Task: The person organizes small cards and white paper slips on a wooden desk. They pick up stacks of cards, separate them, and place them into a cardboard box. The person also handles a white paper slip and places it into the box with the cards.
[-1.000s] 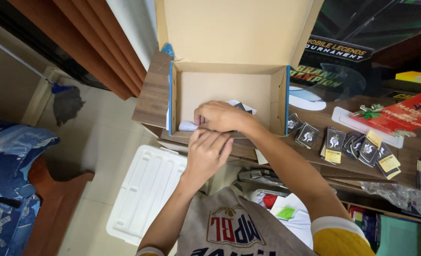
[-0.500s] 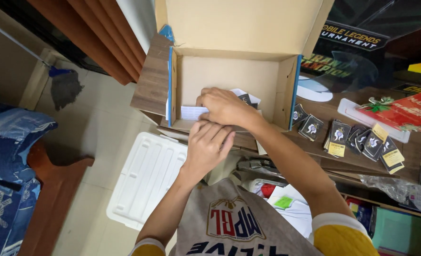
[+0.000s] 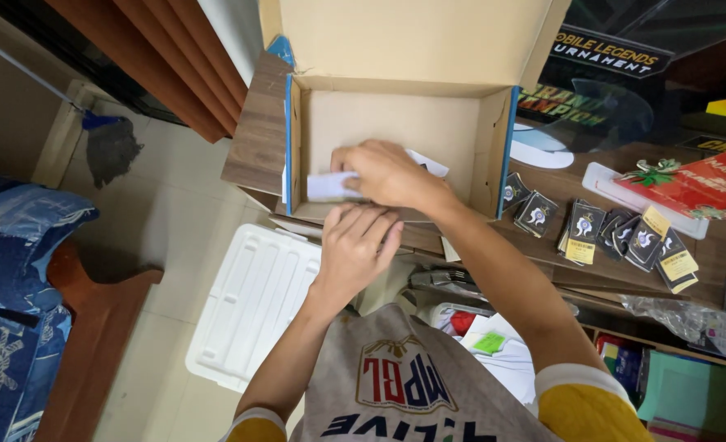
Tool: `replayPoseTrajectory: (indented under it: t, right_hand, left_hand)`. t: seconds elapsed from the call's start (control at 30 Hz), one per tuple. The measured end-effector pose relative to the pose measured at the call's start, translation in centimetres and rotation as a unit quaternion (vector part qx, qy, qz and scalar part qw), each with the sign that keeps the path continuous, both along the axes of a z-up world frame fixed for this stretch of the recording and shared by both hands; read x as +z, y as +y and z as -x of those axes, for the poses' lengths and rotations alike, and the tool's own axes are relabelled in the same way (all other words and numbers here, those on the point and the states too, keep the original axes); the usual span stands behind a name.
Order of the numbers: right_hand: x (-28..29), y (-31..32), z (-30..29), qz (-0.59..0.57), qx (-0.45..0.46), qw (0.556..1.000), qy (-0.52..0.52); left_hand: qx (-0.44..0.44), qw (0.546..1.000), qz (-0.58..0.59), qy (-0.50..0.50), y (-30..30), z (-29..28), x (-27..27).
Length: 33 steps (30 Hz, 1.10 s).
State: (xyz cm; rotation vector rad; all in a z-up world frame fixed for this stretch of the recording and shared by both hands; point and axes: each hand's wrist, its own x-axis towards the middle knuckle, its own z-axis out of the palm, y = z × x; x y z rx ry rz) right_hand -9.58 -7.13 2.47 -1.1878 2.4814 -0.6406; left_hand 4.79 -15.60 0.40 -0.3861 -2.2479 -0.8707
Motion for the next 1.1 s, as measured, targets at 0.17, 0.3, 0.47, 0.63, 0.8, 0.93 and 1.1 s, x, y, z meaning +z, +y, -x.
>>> replayPoseTrajectory:
  t: [0.17,0.3,0.47,0.63,0.8,0.93,1.1]
  right_hand:
    - [2.7,2.8,1.1,0.079,-0.023,0.996,0.035]
    - [4.2,6.3,1.2,0.012,-0.049,0.998,0.036]
    - [3.5,8.6,-0.8,-0.060,-0.093,0.991,0.070]
    - [2.6,8.6,-1.6,-0.103,-0.118,0.982,0.110]
    - [0.7,9.1,-1.1,-0.078,-0.080,0.983,0.144]
    - [2.0,8.6,-1.4,-0.099,-0.091,0.988,0.079]
    - [1.8,8.6,-1.5,-0.084,-0.108,0.990,-0.033]
  left_hand:
    - [0.007,1.000,-0.003,-0.007,0.3,0.2,-0.1]
    - [0.029,0.999,-0.002,-0.014,0.8,0.5,0.4]
    - [0.042,0.999,0.011,-0.020,1.1,0.6,0.5]
    - [0.054,0.998,0.023,-0.027,1.4,0.7,0.2]
    - [0.053,0.998,0.022,-0.026,1.4,0.7,0.0]
    - [0.055,0.998,0.023,-0.021,1.5,0.7,0.0]
    - [0.056,0.998,0.026,-0.018,1.5,0.6,-0.3]
